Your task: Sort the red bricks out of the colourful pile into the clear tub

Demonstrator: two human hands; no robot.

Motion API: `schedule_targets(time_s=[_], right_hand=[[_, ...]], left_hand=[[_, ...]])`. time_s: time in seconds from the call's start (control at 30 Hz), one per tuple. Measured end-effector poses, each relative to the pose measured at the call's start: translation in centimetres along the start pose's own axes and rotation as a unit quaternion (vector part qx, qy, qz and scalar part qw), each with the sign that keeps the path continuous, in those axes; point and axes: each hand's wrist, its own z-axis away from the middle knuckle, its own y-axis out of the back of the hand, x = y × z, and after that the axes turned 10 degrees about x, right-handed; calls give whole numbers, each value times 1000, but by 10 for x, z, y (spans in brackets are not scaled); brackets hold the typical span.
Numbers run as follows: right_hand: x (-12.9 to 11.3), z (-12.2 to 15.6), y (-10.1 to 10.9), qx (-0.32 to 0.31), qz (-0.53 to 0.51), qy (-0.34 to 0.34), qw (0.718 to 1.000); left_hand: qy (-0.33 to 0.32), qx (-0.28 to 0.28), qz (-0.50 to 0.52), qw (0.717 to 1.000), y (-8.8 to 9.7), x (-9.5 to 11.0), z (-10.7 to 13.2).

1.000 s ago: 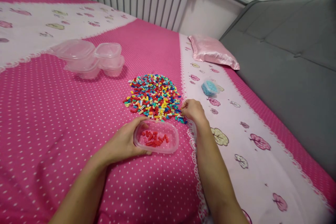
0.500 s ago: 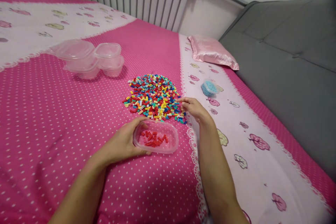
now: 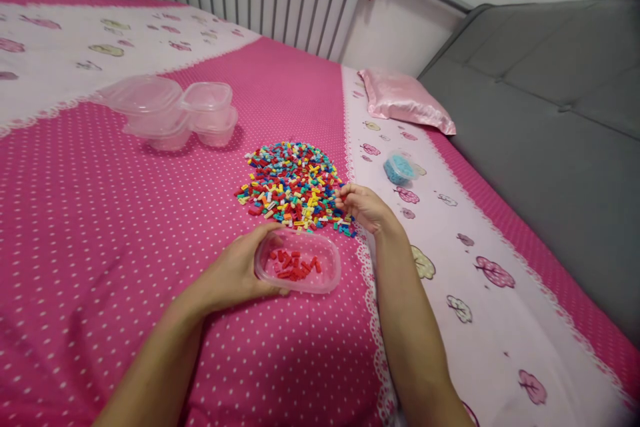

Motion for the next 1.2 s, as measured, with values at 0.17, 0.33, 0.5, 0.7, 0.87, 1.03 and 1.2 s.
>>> schedule_targets(time_s=[0.17, 0.33, 0.5, 0.7, 0.87, 1.03, 1.2], right_hand=[[8, -6, 5, -3, 35, 47, 998], [19, -14, 7, 41, 217, 84, 972], [24, -19, 4, 83, 361, 78, 926], [19, -15, 1, 107, 450, 94, 882], [15, -10, -4, 103, 498, 127, 852], [15, -8, -8, 97, 513, 133, 842], [12, -4, -12, 101, 533, 125, 831]], left_hand=[[0, -1, 2, 1000, 0, 0, -1], [0, -1, 6, 1000, -1, -1, 0], [5, -1, 9, 1000, -1, -1, 0], [6, -4, 7, 1000, 0, 0, 0], [0, 0, 2, 1000, -1, -1, 0], [-2, 1, 3, 1000, -1, -1, -1], [-5, 1, -7, 1000, -1, 0, -1]])
